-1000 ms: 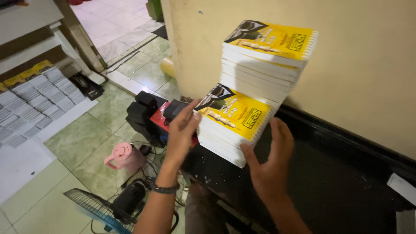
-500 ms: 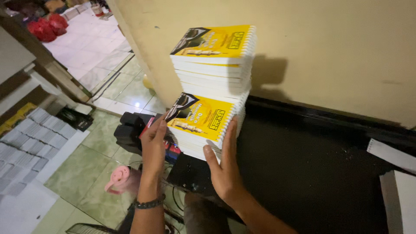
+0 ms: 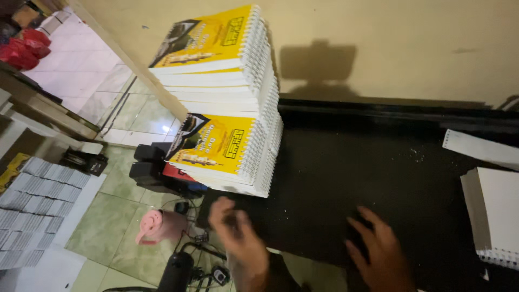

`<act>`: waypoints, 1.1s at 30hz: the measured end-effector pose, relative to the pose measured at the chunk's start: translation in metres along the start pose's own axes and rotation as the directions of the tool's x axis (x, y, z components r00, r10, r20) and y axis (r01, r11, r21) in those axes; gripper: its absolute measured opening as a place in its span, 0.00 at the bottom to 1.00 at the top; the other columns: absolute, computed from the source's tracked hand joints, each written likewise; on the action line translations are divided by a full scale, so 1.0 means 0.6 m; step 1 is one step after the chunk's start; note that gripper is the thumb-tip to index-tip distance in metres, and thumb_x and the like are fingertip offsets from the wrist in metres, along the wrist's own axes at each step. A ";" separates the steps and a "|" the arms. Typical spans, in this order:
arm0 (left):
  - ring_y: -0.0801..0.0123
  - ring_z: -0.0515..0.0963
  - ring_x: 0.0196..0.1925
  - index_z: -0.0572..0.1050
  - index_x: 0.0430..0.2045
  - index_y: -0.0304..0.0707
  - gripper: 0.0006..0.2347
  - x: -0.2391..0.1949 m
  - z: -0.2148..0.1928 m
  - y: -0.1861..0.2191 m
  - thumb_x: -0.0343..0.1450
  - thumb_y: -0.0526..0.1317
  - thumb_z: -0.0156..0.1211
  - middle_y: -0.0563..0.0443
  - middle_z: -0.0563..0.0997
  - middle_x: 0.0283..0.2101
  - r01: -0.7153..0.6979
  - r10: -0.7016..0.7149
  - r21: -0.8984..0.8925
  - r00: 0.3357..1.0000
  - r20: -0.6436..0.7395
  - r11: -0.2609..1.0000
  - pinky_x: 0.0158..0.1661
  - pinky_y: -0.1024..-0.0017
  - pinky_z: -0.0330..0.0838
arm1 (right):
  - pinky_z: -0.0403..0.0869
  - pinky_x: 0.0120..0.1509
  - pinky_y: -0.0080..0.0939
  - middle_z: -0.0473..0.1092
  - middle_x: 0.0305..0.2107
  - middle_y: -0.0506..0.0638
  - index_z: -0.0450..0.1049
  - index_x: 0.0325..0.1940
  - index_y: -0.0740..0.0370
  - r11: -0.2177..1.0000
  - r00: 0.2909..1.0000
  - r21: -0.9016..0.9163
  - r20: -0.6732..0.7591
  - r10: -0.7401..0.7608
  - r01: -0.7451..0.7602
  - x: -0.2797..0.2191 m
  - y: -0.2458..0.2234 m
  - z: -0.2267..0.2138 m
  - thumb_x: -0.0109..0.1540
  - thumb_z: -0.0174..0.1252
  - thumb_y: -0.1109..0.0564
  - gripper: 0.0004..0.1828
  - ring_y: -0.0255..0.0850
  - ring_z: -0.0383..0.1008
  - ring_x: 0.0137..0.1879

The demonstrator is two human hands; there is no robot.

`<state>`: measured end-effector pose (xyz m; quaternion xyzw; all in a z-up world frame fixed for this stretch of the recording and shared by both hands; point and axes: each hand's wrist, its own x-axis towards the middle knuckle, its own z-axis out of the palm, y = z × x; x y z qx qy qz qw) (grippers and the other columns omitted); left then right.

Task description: The person repeatedly picks up spiral-bound notebooks from a pile on the right, flips them over to reveal a yellow cover, and places them onto a stack on the left. This process is repeated multiple times throughout the video.

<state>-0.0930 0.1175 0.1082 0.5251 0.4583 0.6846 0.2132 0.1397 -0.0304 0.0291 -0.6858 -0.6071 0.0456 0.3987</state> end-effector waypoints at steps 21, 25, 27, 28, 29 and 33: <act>0.48 0.70 0.68 0.57 0.72 0.36 0.24 -0.045 0.045 0.049 0.79 0.43 0.45 0.37 0.61 0.68 -0.098 0.024 0.231 0.953 0.302 0.968 0.59 0.58 0.66 | 0.76 0.61 0.58 0.71 0.62 0.39 0.74 0.63 0.37 0.799 0.964 -0.553 -0.028 0.266 -0.236 -0.054 0.040 -0.075 0.60 0.55 0.39 0.26 0.47 0.73 0.66; 0.49 0.70 0.66 0.55 0.71 0.34 0.24 -0.035 0.045 0.059 0.79 0.42 0.45 0.36 0.62 0.67 -0.112 0.038 0.228 0.951 0.307 0.967 0.57 0.57 0.67 | 0.77 0.61 0.54 0.72 0.60 0.41 0.77 0.61 0.41 0.833 0.988 -0.531 -0.082 0.133 -0.157 -0.052 0.035 -0.077 0.62 0.57 0.43 0.23 0.46 0.74 0.63; 0.50 0.71 0.63 0.53 0.70 0.30 0.24 -0.027 0.041 0.062 0.78 0.40 0.46 0.35 0.65 0.65 -0.141 0.073 0.213 0.951 0.299 0.967 0.56 0.58 0.67 | 0.77 0.59 0.55 0.72 0.60 0.41 0.76 0.62 0.40 0.827 0.983 -0.533 -0.067 0.171 -0.180 -0.047 0.040 -0.073 0.61 0.58 0.42 0.24 0.46 0.74 0.64; 0.48 0.70 0.66 0.56 0.70 0.31 0.24 -0.026 0.040 0.059 0.78 0.42 0.47 0.33 0.64 0.65 -0.132 0.054 0.239 0.950 0.307 0.962 0.62 0.57 0.64 | 0.76 0.62 0.54 0.73 0.58 0.46 0.76 0.60 0.45 0.859 0.993 -0.498 -0.080 0.090 -0.117 -0.048 0.048 -0.072 0.61 0.59 0.44 0.23 0.48 0.75 0.61; 0.47 0.69 0.68 0.58 0.70 0.32 0.24 -0.026 0.040 0.056 0.78 0.43 0.48 0.32 0.64 0.66 -0.123 0.035 0.266 0.948 0.315 0.956 0.68 0.56 0.60 | 0.74 0.64 0.53 0.73 0.56 0.50 0.76 0.59 0.49 0.885 0.995 -0.464 -0.096 0.007 -0.051 -0.050 0.058 -0.073 0.61 0.59 0.46 0.22 0.50 0.75 0.58; 0.39 0.68 0.66 0.64 0.64 0.25 0.20 -0.042 0.040 0.071 0.78 0.39 0.51 0.27 0.67 0.62 -0.280 0.159 0.299 0.915 0.371 0.912 0.67 0.51 0.62 | 0.71 0.64 0.54 0.74 0.54 0.51 0.77 0.54 0.54 0.914 0.993 -0.395 -0.105 0.059 -0.096 -0.039 0.020 -0.112 0.61 0.61 0.50 0.17 0.50 0.74 0.59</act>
